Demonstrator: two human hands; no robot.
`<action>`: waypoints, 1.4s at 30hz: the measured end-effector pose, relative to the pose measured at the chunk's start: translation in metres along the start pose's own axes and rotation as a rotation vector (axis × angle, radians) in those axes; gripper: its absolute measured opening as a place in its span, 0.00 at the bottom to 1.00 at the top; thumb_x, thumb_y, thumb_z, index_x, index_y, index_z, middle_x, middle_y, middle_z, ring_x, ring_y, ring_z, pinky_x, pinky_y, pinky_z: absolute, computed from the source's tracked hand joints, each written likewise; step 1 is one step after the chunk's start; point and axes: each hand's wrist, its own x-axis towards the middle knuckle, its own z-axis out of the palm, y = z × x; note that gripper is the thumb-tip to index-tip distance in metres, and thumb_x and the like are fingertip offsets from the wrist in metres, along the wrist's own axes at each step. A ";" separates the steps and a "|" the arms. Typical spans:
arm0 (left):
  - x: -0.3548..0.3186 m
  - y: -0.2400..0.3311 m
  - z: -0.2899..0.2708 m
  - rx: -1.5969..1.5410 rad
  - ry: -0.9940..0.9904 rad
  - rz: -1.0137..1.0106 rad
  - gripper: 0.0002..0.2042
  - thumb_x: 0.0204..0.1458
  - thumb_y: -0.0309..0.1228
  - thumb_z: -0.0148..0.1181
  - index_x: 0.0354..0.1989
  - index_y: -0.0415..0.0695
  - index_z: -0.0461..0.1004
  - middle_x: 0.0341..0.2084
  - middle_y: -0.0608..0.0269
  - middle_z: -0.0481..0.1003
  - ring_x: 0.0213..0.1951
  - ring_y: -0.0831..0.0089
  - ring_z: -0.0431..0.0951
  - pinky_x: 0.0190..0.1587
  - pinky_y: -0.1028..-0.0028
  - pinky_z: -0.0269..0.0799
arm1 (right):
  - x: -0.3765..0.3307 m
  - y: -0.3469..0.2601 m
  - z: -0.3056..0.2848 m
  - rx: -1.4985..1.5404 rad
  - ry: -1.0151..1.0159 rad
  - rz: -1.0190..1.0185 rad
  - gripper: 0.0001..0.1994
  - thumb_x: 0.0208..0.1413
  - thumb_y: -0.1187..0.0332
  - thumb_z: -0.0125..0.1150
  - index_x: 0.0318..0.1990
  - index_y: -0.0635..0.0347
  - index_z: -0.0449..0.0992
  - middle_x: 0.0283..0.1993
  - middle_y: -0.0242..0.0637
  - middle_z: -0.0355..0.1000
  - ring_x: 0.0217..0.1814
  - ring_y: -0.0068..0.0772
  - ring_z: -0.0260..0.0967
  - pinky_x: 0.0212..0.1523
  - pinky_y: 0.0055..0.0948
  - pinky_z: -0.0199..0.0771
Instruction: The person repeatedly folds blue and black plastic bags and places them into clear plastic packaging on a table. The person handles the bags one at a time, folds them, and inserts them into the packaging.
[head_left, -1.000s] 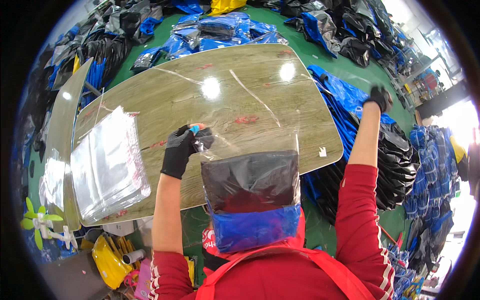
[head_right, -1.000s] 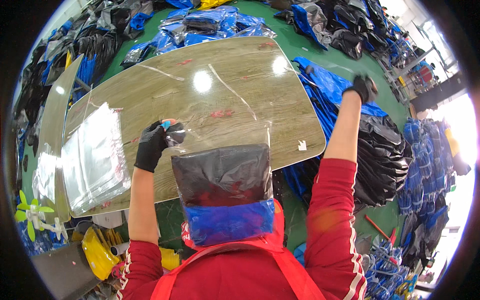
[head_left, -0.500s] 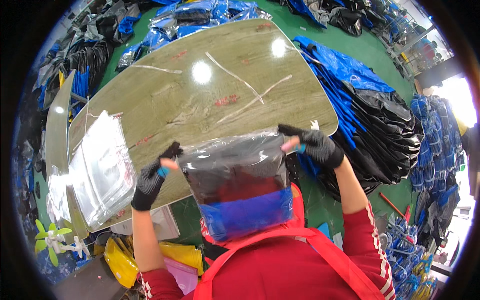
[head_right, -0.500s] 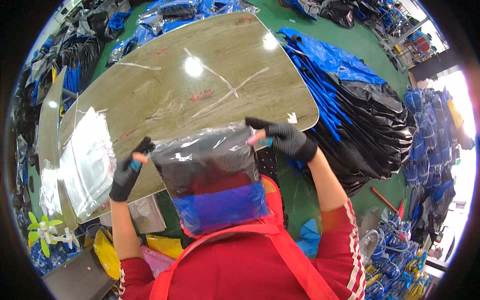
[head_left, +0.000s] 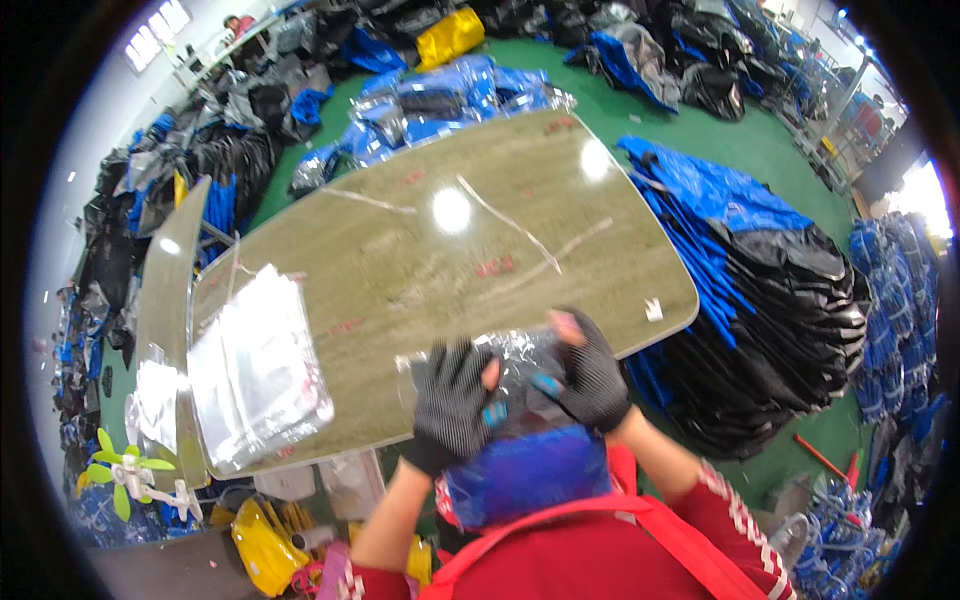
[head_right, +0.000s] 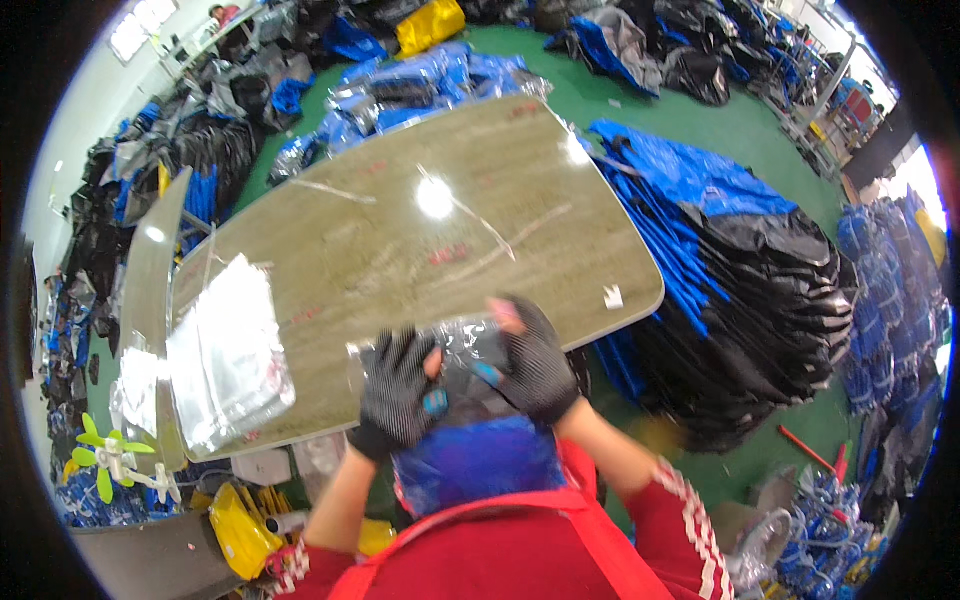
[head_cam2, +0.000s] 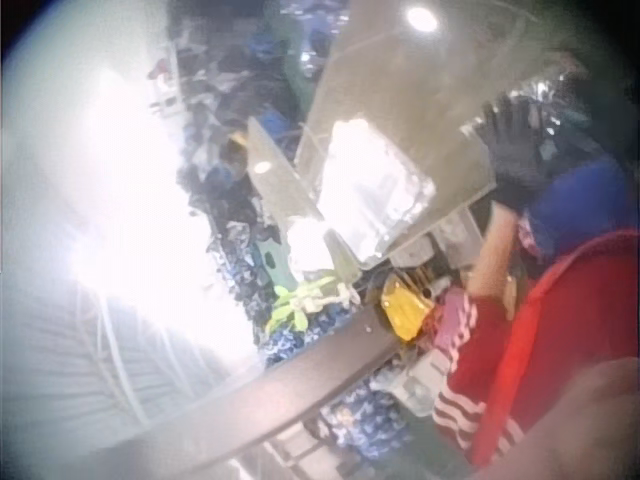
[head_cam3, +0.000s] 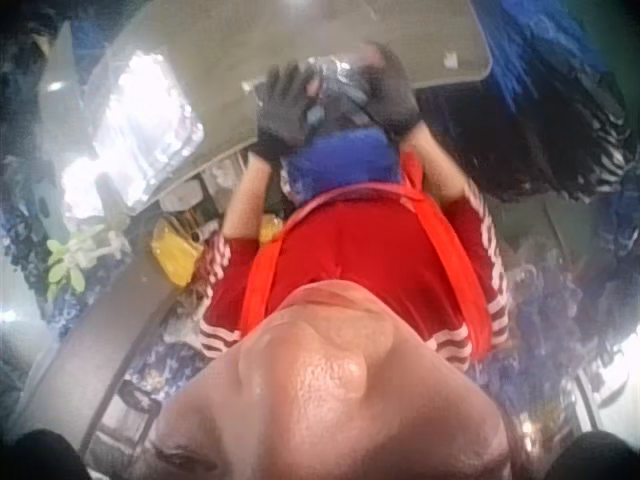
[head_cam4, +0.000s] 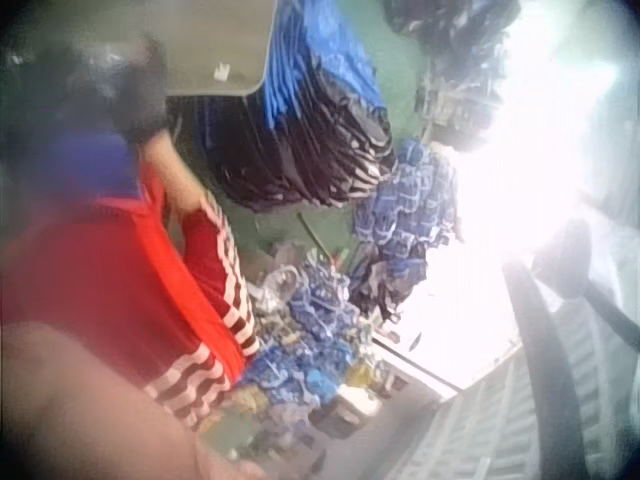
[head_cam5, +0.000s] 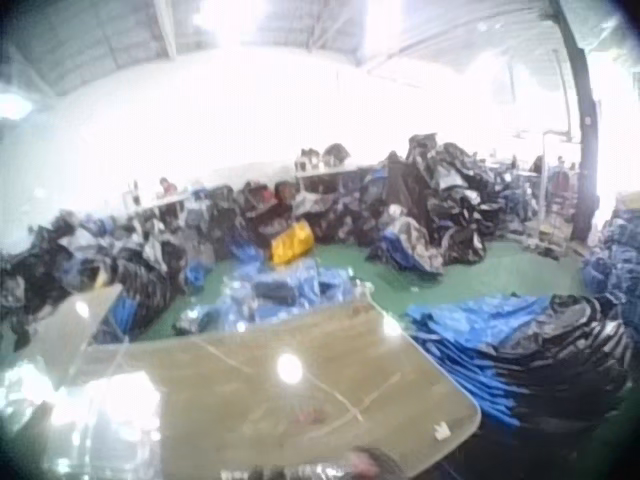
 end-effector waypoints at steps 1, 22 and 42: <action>-0.023 0.000 0.002 -0.063 -0.031 -0.007 0.31 0.54 0.46 0.54 0.63 0.42 0.64 0.61 0.46 0.64 0.67 0.46 0.56 0.70 0.47 0.41 | -0.032 0.011 0.006 0.267 0.072 0.135 0.36 0.48 0.60 0.70 0.64 0.62 0.62 0.65 0.50 0.61 0.69 0.49 0.56 0.68 0.39 0.56; 0.021 0.032 -0.095 -0.138 0.887 -0.322 0.13 0.43 0.28 0.69 0.38 0.42 0.75 0.30 0.58 0.75 0.35 0.65 0.78 0.40 0.68 0.72 | 0.086 -0.149 -0.009 0.934 -0.084 0.086 0.11 0.53 0.69 0.69 0.40 0.64 0.78 0.35 0.36 0.77 0.37 0.22 0.73 0.40 0.24 0.74; 0.037 0.086 -0.076 -0.575 0.813 -0.392 0.14 0.65 0.31 0.47 0.48 0.35 0.76 0.38 0.52 0.81 0.39 0.70 0.80 0.44 0.70 0.74 | 0.043 -0.135 -0.036 0.231 0.270 -0.351 0.21 0.49 0.79 0.62 0.53 0.54 0.74 0.35 0.37 0.76 0.32 0.37 0.74 0.34 0.32 0.74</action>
